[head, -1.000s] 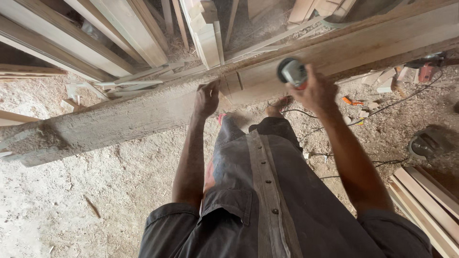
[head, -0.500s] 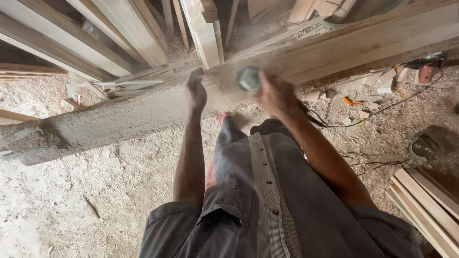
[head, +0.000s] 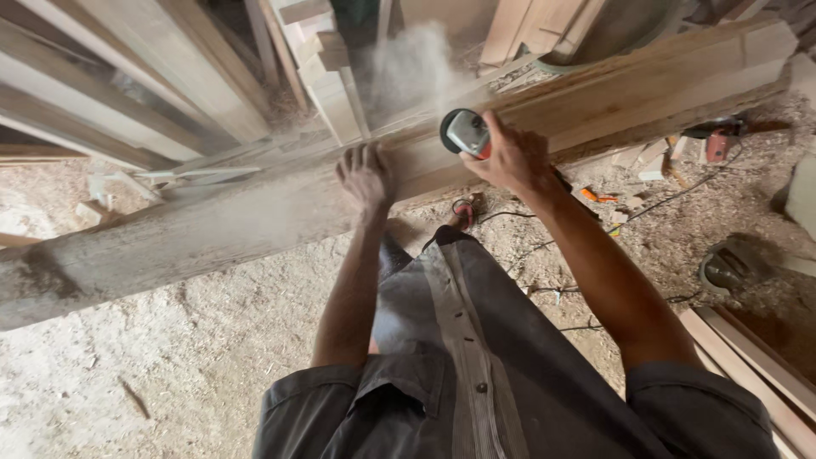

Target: The person sands the surface and edges of a wooden board using a hand-held power sander while holding the board in place with their other hand.

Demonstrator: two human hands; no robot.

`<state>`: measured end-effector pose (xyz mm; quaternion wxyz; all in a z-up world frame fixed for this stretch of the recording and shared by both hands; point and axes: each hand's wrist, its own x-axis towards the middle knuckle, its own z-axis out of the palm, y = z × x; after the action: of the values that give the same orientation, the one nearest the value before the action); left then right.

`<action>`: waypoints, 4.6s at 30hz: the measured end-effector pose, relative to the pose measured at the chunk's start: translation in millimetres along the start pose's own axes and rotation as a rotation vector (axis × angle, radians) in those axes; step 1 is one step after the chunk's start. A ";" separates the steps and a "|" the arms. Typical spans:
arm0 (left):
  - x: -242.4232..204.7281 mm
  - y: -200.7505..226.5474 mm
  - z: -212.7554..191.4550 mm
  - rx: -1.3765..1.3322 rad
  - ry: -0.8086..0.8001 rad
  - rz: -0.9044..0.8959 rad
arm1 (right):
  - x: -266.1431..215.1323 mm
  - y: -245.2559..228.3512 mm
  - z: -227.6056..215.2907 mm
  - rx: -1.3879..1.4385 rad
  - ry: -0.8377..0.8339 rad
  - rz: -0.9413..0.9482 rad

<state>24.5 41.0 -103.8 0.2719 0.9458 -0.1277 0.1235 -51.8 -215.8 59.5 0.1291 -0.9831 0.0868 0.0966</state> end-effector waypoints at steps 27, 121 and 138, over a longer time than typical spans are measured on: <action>19.2 22.9 -41.0 0.037 -0.227 -0.050 | -23.4 107.0 -27.8 0.049 0.090 0.043; 22.0 8.7 -18.3 0.122 -0.094 0.273 | -62.4 431.8 -121.5 -0.106 0.233 0.510; 20.8 17.3 -16.9 0.337 -0.321 0.139 | -130.4 124.7 -3.5 0.593 0.366 0.303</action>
<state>35.9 32.4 -75.3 0.0776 0.9742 -0.2116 0.0094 -201.6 -316.5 60.9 0.3744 -0.8801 0.2771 -0.0919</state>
